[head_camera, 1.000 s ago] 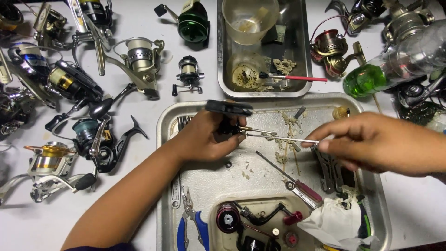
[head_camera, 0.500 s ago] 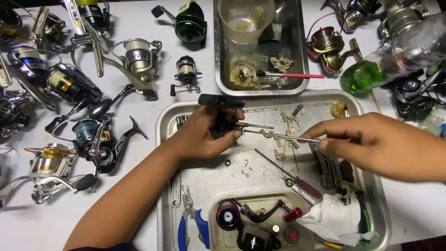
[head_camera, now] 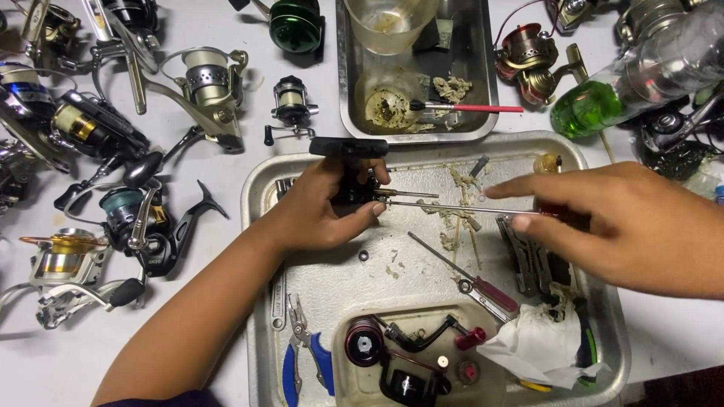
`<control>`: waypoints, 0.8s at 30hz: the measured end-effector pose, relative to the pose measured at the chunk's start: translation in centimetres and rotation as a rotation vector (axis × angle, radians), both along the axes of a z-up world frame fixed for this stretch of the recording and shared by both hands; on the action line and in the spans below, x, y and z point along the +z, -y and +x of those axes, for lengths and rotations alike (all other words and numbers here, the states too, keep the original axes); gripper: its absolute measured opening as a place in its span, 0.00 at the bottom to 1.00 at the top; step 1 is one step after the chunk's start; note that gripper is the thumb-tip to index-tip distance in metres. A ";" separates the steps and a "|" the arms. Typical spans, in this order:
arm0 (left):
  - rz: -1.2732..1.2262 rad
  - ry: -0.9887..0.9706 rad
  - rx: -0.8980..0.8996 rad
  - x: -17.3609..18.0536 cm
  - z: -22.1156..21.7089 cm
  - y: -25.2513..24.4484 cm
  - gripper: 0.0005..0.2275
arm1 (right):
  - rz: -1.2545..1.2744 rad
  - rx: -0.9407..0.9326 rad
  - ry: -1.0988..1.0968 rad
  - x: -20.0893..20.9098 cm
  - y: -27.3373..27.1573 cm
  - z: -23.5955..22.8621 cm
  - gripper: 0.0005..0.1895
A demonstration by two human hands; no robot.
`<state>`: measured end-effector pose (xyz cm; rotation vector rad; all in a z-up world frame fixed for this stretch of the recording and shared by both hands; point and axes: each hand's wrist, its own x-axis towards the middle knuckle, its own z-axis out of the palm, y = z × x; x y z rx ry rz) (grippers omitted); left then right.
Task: Disassembling and cleaning internal components of a fishing reel on a workbench
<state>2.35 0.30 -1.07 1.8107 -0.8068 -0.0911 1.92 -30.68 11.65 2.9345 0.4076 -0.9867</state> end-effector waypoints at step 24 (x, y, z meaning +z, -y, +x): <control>-0.048 -0.013 0.081 0.2 -0.1 -0.2 0.13 | 0.444 0.671 0.757 0.1 1.8 -2.0 0.11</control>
